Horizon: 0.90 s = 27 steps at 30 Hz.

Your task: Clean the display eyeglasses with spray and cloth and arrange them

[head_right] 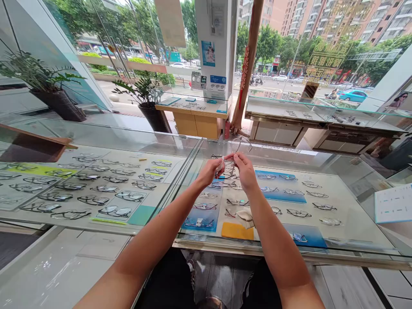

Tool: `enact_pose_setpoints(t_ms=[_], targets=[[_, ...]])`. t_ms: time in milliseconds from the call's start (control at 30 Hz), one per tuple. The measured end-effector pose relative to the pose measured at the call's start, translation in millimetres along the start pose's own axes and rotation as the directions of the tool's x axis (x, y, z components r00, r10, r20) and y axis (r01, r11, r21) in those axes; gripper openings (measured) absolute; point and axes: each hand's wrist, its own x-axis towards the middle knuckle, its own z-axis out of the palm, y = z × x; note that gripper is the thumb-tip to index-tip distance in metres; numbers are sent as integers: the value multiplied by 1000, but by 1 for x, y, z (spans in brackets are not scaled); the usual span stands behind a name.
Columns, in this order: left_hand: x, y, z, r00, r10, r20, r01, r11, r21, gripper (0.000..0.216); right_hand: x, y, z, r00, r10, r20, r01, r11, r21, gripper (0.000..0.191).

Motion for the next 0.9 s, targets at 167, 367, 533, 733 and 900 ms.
enact_pose_setpoints(t_ms=[167,367,533,733,900], targets=[[11,-10,-27,974,27,-227,-15,998,57,58,0,-4,-4,1000,0,-10,0,1000,-1,35],[31,-44,-75,694,6,-720,243,939,242,14,5,1,-13,999,4,-50,-3,1000,3,35],[31,-63,-92,693,75,-717,278,889,363,14,7,5,-19,998,-23,-58,25,999,34,31],[28,-70,-95,742,82,-665,261,879,400,17,9,6,-22,997,-2,-80,-1,1000,-31,40],[27,-71,-93,761,51,-646,289,865,410,19,10,4,-26,997,-21,-79,16,998,-60,43]])
